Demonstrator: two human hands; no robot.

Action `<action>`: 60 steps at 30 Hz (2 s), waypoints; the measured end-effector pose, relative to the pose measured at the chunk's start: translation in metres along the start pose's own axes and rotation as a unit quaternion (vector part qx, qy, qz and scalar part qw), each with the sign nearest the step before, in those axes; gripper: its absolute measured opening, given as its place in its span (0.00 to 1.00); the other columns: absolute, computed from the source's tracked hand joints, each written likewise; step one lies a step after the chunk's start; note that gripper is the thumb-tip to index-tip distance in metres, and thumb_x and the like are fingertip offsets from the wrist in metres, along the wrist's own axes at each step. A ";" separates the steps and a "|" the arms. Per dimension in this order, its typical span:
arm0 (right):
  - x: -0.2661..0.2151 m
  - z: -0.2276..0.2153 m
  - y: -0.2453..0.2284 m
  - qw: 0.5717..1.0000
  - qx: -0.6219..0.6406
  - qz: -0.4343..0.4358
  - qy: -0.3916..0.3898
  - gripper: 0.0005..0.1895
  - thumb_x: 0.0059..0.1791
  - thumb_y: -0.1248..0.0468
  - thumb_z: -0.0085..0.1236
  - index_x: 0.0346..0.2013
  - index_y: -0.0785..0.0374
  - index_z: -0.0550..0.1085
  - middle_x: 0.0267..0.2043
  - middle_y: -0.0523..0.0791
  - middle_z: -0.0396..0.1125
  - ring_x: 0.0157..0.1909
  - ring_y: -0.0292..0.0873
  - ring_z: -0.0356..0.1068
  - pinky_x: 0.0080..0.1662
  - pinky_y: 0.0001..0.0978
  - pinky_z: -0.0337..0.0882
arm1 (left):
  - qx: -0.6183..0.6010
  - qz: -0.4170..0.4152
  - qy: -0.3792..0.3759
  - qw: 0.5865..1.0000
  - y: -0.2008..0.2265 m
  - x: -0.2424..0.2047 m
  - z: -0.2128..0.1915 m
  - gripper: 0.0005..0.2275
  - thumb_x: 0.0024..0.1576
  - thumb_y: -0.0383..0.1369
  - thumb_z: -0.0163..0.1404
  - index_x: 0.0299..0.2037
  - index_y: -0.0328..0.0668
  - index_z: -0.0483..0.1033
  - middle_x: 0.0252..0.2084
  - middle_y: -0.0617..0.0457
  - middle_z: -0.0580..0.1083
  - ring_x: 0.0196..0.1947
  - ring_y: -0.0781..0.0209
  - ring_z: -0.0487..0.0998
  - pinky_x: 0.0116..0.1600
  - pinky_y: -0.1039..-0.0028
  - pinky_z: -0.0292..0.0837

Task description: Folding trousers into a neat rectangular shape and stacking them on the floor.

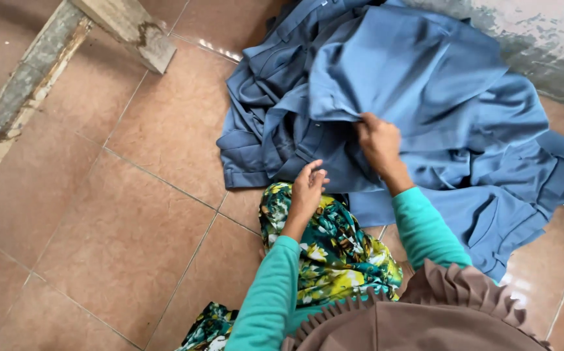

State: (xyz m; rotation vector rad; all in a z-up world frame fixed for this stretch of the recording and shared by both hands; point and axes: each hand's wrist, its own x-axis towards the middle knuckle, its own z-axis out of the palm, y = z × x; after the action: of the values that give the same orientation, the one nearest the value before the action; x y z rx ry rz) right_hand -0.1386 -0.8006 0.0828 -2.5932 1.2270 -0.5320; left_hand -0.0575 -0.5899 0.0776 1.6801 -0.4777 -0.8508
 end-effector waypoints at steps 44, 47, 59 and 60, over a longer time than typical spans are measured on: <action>0.021 -0.081 -0.321 0.874 0.075 -0.275 -0.393 0.16 0.46 0.54 0.65 0.49 0.38 0.80 0.47 0.41 0.77 0.54 0.58 0.73 0.56 0.58 0.72 | -0.504 -0.166 0.243 0.812 -0.123 0.022 -0.170 0.53 0.58 0.39 0.64 0.77 0.47 0.24 0.77 0.36 0.43 0.68 0.36 0.64 0.69 0.52 0.70; 0.046 -0.052 -0.326 0.901 0.014 -0.360 -0.241 0.12 0.49 0.51 0.62 0.46 0.42 0.79 0.41 0.43 0.77 0.46 0.57 0.76 0.49 0.58 0.75 | -0.434 -0.183 0.267 0.841 -0.040 -0.021 -0.195 0.43 0.59 0.32 0.60 0.76 0.37 0.38 0.74 0.32 0.50 0.65 0.34 0.67 0.67 0.52 0.74; -0.089 0.093 -0.350 0.850 0.079 -0.521 0.030 0.19 0.42 0.54 0.62 0.47 0.43 0.74 0.37 0.39 0.61 0.41 0.43 0.67 0.29 0.37 0.74 | -0.369 -0.116 0.469 0.794 -0.152 0.002 -0.301 0.23 0.54 0.42 0.65 0.55 0.45 0.69 0.48 0.39 0.74 0.46 0.38 0.80 0.47 0.41 0.79; -0.108 0.103 -0.342 0.848 0.081 -0.523 0.027 0.19 0.42 0.54 0.62 0.47 0.43 0.74 0.37 0.39 0.61 0.41 0.43 0.67 0.29 0.37 0.74 | -0.370 -0.117 0.473 0.791 -0.147 -0.012 -0.301 0.23 0.54 0.42 0.65 0.55 0.45 0.69 0.48 0.39 0.74 0.46 0.38 0.80 0.47 0.41 0.79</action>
State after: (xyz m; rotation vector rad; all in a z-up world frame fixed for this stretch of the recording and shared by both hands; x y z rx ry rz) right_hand 0.0795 -0.4973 0.0836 -2.8863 -0.3622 -0.8175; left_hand 0.1415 -0.3423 -0.0286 1.1975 0.7025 -0.1942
